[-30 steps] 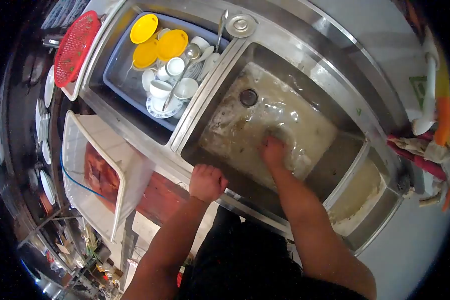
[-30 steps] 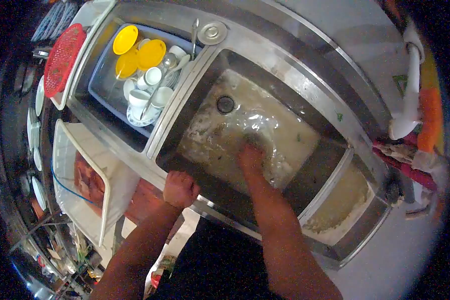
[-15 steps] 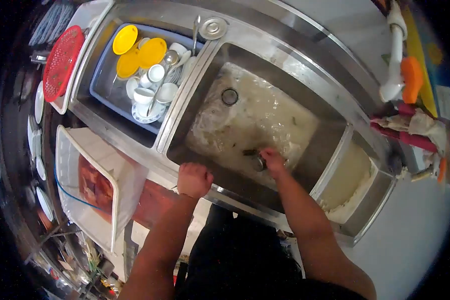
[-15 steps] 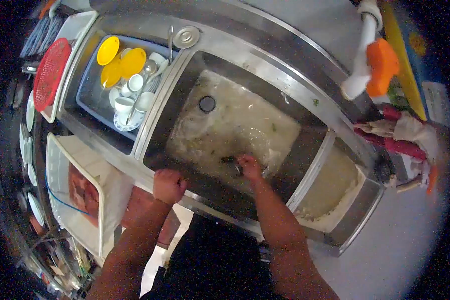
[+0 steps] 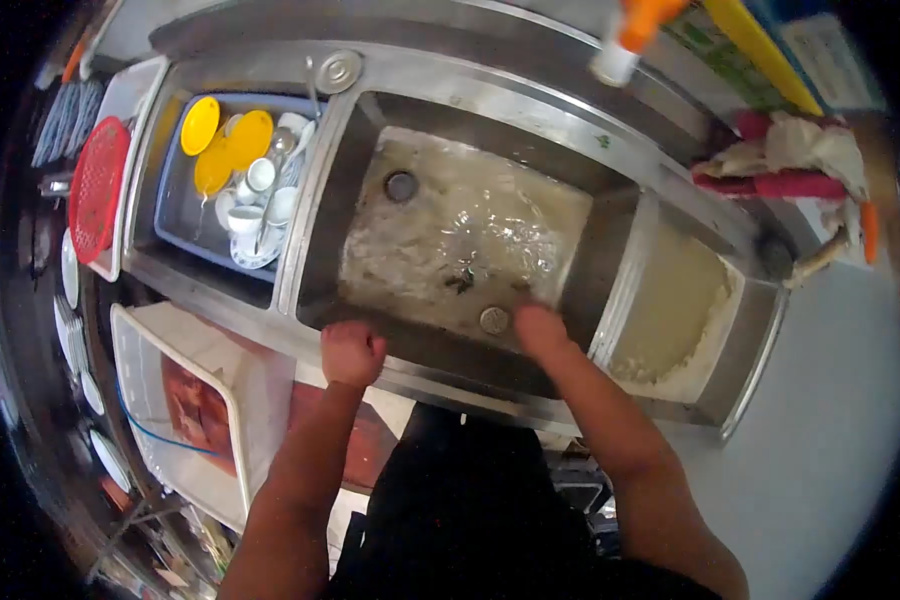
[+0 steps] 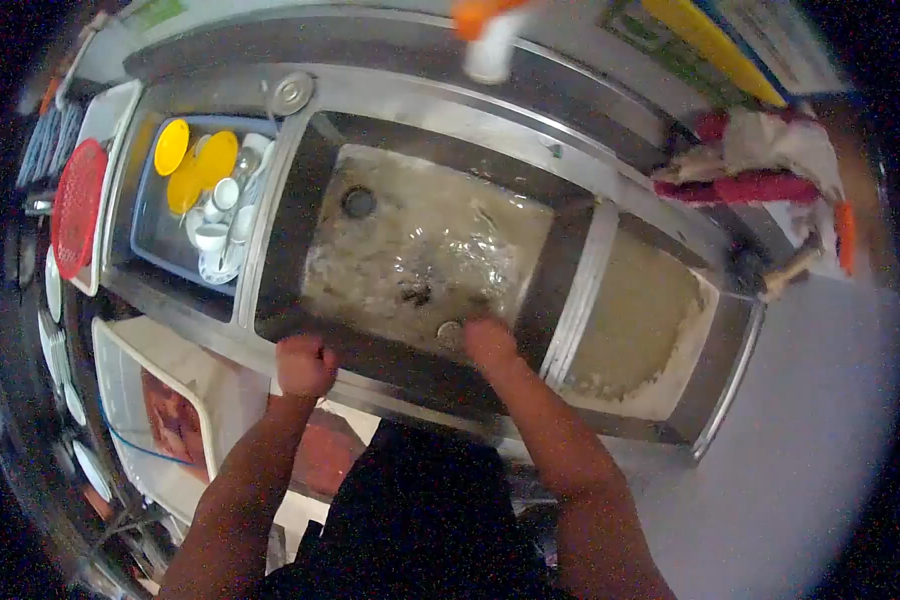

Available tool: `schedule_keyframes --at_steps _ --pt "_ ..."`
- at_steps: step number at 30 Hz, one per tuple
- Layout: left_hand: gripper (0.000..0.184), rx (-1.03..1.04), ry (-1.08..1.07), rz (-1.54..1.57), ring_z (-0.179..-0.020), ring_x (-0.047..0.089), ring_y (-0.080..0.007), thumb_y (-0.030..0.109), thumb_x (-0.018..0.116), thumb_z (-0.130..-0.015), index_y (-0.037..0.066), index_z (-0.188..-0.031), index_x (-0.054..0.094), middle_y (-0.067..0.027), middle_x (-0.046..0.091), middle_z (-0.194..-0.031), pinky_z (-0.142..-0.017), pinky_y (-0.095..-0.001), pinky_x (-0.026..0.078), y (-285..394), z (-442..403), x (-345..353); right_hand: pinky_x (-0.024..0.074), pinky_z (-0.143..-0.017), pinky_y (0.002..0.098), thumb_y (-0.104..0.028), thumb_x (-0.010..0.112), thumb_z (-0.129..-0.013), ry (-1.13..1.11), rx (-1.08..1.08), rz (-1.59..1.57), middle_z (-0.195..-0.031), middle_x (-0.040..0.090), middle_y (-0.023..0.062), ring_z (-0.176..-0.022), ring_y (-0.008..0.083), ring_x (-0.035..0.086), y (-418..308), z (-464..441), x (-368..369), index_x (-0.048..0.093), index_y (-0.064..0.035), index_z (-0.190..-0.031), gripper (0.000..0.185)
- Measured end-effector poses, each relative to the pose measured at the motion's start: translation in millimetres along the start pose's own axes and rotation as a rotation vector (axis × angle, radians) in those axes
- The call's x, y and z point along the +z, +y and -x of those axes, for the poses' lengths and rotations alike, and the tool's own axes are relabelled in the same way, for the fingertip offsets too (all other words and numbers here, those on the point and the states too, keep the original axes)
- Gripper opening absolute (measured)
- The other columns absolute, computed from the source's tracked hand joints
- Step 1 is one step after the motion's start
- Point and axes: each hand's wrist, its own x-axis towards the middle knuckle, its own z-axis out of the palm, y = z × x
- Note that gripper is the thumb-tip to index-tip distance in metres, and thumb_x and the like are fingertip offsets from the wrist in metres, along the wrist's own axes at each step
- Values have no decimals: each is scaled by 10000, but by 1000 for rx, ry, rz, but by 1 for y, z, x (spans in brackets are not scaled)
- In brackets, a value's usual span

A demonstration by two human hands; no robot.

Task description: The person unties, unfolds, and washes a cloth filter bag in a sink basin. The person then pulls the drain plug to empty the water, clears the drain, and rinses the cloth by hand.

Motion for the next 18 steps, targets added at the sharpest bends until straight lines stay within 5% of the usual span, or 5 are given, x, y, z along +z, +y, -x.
schedule_keyframes --at_steps 3,9,11,13,18 --pt "130 71 131 13 -680 535 -330 187 582 -656 90 -587 532 -115 558 -639 -672 -438 398 -2 2 4 495 -774 453 -100 493 -799 443 -204 64 -1051 575 201 -982 329 580 4 21 2 558 -71 -1038 250" --pt "126 79 66 -61 -632 510 -358 171 558 -664 65 -611 515 -140 526 -625 -610 -472 379 -10 2 13 499 -757 390 -104 572 -745 1052 -3 -406 -1011 587 169 -889 347 569 103 99 -41 580 -36 -1026 290" --pt "131 99 71 -72 -633 510 -360 180 553 -668 64 -620 517 -143 527 -631 -609 -474 378 -10 1 13 493 -755 408 -125 555 -797 1024 191 -768 -1016 591 187 -877 334 591 179 101 -13 581 -46 -1037 254" --pt "136 106 76 -85 -634 509 -362 189 547 -672 63 -629 519 -145 527 -637 -608 -477 376 -6 2 13 489 -757 411 -178 543 -804 778 518 -584 -1002 599 190 -863 333 599 258 83 26 597 -38 -1001 248" --pt "142 78 79 -63 -660 512 -378 181 536 -663 40 -648 542 -169 542 -671 -609 -470 383 -5 1 10 477 -788 414 -227 537 -772 502 455 -43 -950 621 167 -838 326 603 345 25 111 632 -54 -904 238"
